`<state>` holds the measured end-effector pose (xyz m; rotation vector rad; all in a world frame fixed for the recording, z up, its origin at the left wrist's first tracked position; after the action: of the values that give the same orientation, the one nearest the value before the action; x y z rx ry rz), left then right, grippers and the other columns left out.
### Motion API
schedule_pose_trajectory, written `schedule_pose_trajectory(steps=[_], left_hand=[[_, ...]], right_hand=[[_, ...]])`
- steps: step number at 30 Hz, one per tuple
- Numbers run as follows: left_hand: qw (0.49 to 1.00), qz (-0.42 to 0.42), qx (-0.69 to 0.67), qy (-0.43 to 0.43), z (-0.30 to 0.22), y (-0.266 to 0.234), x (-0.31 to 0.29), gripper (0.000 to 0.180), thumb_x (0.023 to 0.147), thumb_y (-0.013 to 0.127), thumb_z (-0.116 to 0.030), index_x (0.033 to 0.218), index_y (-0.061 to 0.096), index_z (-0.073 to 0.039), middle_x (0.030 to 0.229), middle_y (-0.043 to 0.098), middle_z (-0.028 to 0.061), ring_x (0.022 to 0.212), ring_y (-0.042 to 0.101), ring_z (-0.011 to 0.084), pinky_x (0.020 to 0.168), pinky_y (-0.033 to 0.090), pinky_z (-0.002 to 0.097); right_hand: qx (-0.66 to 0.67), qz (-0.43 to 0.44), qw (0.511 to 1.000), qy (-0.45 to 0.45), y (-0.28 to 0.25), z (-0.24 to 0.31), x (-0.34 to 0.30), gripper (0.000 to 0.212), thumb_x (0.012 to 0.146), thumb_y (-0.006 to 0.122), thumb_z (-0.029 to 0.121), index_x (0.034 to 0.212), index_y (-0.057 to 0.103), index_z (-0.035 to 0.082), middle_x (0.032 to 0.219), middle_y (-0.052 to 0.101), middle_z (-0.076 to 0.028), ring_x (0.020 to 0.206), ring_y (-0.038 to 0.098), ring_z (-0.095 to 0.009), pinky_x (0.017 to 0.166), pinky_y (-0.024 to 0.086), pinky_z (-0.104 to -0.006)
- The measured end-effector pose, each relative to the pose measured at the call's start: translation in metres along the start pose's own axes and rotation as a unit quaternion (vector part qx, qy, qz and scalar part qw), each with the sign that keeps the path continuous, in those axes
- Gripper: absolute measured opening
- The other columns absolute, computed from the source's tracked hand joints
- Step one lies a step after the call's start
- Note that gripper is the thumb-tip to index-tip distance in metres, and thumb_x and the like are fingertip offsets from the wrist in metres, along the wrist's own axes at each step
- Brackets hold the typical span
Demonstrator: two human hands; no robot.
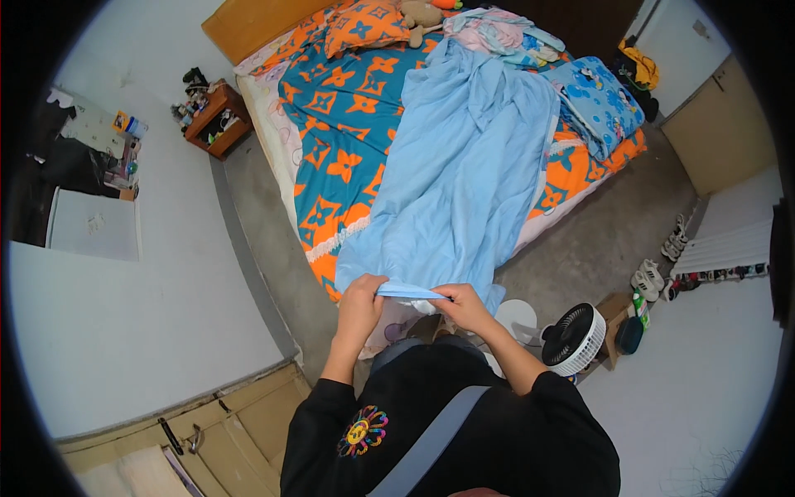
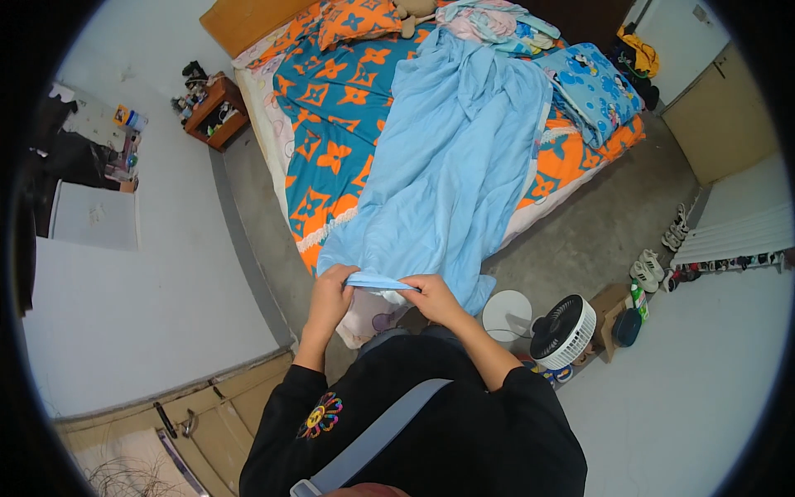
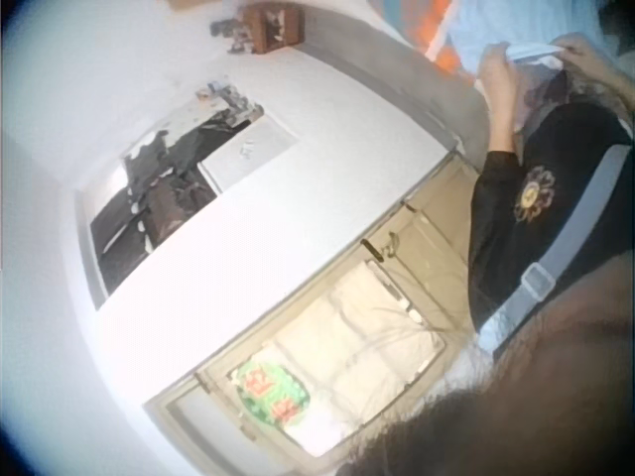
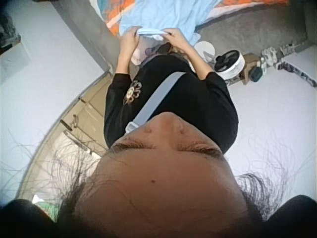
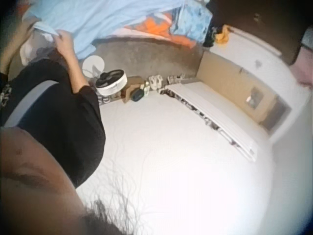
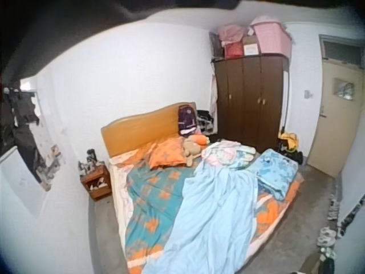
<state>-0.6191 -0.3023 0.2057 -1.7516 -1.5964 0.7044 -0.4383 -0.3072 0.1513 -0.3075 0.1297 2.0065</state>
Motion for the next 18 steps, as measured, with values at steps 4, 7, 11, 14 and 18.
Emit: schedule_pose_trajectory(steps=[4, 7, 11, 14, 18], left_hand=[[0.994, -0.078, 0.068, 0.029, 0.021, -0.029, 0.000, 0.029, 0.069, 0.057, 0.006, 0.097, 0.062, -0.003, 0.099, 0.063, 0.0137, 0.092, 0.057, 0.0335, 0.080, 0.046, 0.0399], [0.990, -0.118, 0.083, 0.003, 0.047, -0.055, -0.012, 0.028, 0.069, 0.057, 0.006, 0.096, 0.061, -0.002, 0.100, 0.062, 0.0137, 0.092, 0.057, 0.0336, 0.080, 0.046, 0.0399], [0.968, -0.192, 0.141, 0.080, 0.063, -0.101, -0.019, 0.023, 0.065, 0.058, 0.007, 0.085, 0.058, -0.003, 0.089, 0.059, 0.0105, 0.087, 0.055, 0.0312, 0.073, 0.044, 0.0392], [0.964, -0.199, 0.146, 0.101, 0.102, -0.123, -0.014, 0.022, 0.062, 0.058, 0.007, 0.081, 0.056, -0.003, 0.086, 0.057, 0.0098, 0.084, 0.053, 0.0294, 0.070, 0.044, 0.0381], [0.973, -0.196, 0.078, 0.096, 0.172, -0.141, 0.003, 0.020, 0.062, 0.056, 0.008, 0.079, 0.055, -0.001, 0.089, 0.056, 0.0112, 0.086, 0.053, 0.0325, 0.074, 0.044, 0.0396]], right_hand=[[-0.021, -0.048, 0.998, -0.033, -0.008, 0.008, -0.003, 0.018, 0.085, 0.060, 0.010, 0.098, 0.066, 0.000, 0.074, 0.065, -0.005, 0.065, 0.053, -0.008, 0.059, 0.043, -0.0231], [-0.026, -0.052, 0.998, -0.026, 0.003, 0.005, -0.001, 0.018, 0.085, 0.060, 0.010, 0.099, 0.066, 0.000, 0.074, 0.065, -0.005, 0.064, 0.052, -0.008, 0.059, 0.043, -0.0229], [-0.007, -0.038, 0.999, -0.016, 0.049, 0.000, 0.009, 0.019, 0.085, 0.060, 0.009, 0.099, 0.066, -0.001, 0.076, 0.066, -0.005, 0.068, 0.055, -0.008, 0.062, 0.045, -0.0231], [0.002, -0.046, 0.999, -0.021, 0.085, 0.016, 0.017, 0.018, 0.084, 0.059, 0.007, 0.099, 0.065, -0.002, 0.079, 0.066, -0.005, 0.071, 0.055, -0.008, 0.065, 0.045, -0.0235], [-0.032, -0.107, 0.993, -0.046, 0.123, 0.043, 0.020, 0.016, 0.085, 0.059, 0.007, 0.097, 0.065, -0.001, 0.078, 0.065, -0.007, 0.071, 0.055, -0.009, 0.064, 0.044, -0.0239]])
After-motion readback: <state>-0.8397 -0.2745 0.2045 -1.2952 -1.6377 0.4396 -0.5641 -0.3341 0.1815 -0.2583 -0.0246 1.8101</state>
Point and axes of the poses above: each hand's wrist, its own x-axis towards the middle knuckle, its own y-axis out of the palm, z = x × y, the point moved 8 cm from there along x, towards the middle knuckle
